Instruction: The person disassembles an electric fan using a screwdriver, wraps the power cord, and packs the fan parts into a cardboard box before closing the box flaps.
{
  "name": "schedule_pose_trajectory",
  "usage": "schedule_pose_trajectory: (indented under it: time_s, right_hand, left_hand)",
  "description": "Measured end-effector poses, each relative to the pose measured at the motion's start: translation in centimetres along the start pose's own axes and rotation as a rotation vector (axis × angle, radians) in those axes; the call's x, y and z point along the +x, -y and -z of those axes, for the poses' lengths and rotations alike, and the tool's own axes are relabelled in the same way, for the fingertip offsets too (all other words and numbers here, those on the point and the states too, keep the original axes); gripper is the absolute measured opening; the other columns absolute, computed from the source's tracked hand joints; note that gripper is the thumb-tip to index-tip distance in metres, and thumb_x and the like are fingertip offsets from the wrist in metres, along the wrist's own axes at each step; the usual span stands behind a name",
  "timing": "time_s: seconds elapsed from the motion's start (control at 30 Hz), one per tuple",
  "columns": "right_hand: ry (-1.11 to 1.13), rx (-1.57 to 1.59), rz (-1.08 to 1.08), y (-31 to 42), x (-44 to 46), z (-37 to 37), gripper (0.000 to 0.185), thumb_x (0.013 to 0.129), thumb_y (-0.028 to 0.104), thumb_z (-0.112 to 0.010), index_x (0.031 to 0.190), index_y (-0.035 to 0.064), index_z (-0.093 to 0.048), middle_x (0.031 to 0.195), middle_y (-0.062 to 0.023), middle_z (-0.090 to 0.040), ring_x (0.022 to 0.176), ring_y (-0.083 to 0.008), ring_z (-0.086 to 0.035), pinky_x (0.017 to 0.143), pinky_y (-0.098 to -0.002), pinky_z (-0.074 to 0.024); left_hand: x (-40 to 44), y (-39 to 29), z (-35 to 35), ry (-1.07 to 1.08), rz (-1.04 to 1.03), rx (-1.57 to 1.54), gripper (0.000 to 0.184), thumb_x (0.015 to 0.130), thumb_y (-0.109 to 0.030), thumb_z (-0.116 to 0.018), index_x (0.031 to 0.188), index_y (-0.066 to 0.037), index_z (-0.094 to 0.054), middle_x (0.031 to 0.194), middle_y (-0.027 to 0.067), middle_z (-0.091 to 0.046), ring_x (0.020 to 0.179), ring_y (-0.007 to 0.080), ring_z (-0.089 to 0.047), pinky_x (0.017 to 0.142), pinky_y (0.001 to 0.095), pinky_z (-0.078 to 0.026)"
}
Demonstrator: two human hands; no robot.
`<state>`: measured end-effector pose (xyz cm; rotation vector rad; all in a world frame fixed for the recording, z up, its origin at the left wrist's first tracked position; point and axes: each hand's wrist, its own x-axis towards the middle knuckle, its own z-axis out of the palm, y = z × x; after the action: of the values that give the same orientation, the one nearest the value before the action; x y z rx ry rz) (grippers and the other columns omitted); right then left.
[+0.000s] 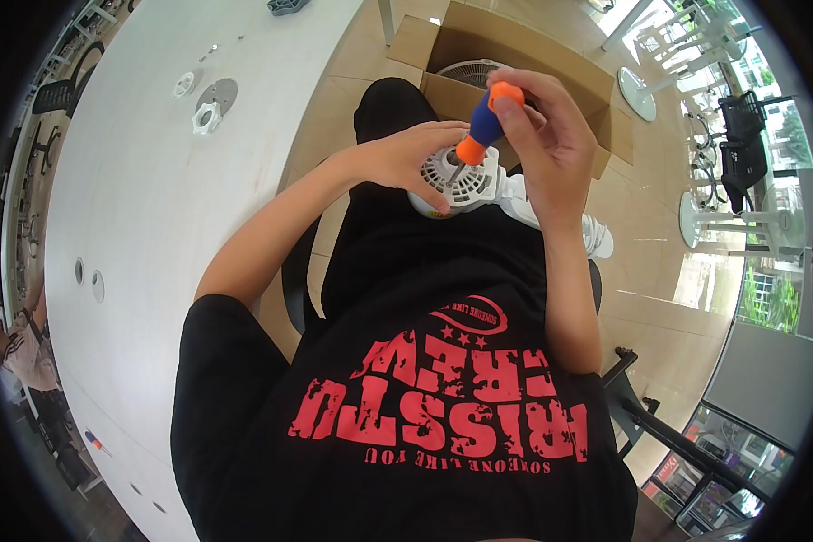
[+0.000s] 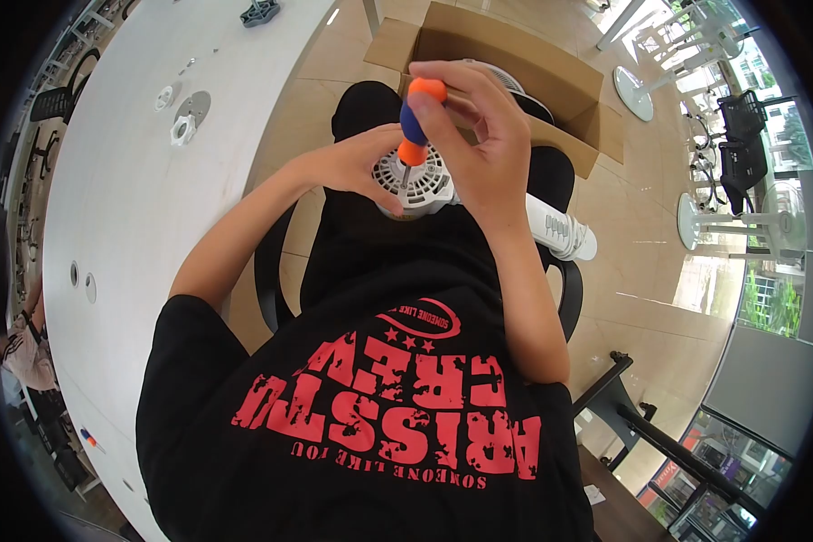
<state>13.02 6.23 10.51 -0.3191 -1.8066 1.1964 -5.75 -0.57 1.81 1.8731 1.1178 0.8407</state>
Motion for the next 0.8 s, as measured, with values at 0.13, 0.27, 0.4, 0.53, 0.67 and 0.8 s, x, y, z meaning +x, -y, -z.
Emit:
schedule_pose_trajectory:
  time_s: [0.13,0.27,0.4,0.53,0.67,0.8]
  right_hand:
    - [0.009,0.107,-0.050,-0.2,0.0,0.3,0.018,0.093,0.007,-0.074,0.110,0.0009,-0.072,0.115,-0.0081,-0.067,0.097,-0.0145,-0.069,0.087,-0.0306,-0.0589]
    - [0.018,-0.143,0.138,-1.0,-0.1,0.4,0.021,0.099,0.012,-0.067,0.117,0.0011,-0.070,0.118,-0.0101,-0.070,0.099,-0.0155,-0.069,0.087,-0.0282,-0.0571]
    - [0.027,-0.091,0.076,-0.8,-0.1,0.7,0.021,0.101,0.012,-0.062,0.116,0.0002,-0.070,0.119,-0.0101,-0.069,0.100,-0.0158,-0.068,0.087,-0.0274,-0.0565]
    - [0.014,0.104,-0.052,-0.1,-0.2,0.5,0.018,0.100,0.009,-0.064,0.113,-0.0005,-0.072,0.116,-0.0076,-0.065,0.101,-0.0152,-0.068,0.087,-0.0285,-0.0573]
    - [0.031,-0.097,0.107,-0.4,0.0,0.8,0.020,0.100,0.006,-0.061,0.117,-0.0003,-0.070,0.117,-0.0078,-0.065,0.101,-0.0145,-0.068,0.088,-0.0286,-0.0571]
    - [0.046,-0.073,0.085,-1.0,-0.2,0.6,0.022,0.099,0.003,-0.059,0.118,0.0000,-0.070,0.117,-0.0082,-0.065,0.099,-0.0137,-0.067,0.086,-0.0291,-0.0573]
  left_hand:
    - [0.1,0.6,-0.2,-0.025,-0.047,0.022,0.096,0.066,-0.033,-0.093,0.145,-0.001,-0.048,0.147,0.0172,-0.050,0.137,0.0347,-0.045,0.118,0.0419,-0.035]
    - [-0.3,0.7,-0.2,0.000,0.058,-0.070,0.100,0.069,-0.032,-0.092,0.149,-0.003,-0.041,0.148,0.0154,-0.049,0.139,0.0317,-0.045,0.120,0.0410,-0.033]
    - [-0.5,0.4,0.2,0.037,0.159,-0.276,0.094,0.078,-0.033,-0.088,0.152,-0.007,-0.037,0.150,0.0143,-0.049,0.143,0.0281,-0.043,0.121,0.0404,-0.031]
    - [-0.3,0.9,0.6,0.092,0.158,-0.364,0.081,0.088,-0.034,-0.079,0.153,-0.011,-0.037,0.153,0.0136,-0.048,0.146,0.0263,-0.040,0.121,0.0402,-0.028]
    - [-0.4,1.0,0.8,0.080,0.129,-0.387,0.069,0.094,-0.031,-0.074,0.151,-0.007,-0.043,0.153,0.0129,-0.049,0.146,0.0245,-0.040,0.122,0.0399,-0.026]
    - [-0.2,0.8,1.0,0.081,0.129,-0.354,0.061,0.096,-0.026,-0.074,0.147,-0.002,-0.050,0.147,0.0111,-0.054,0.140,0.0216,-0.045,0.121,0.0393,-0.028]
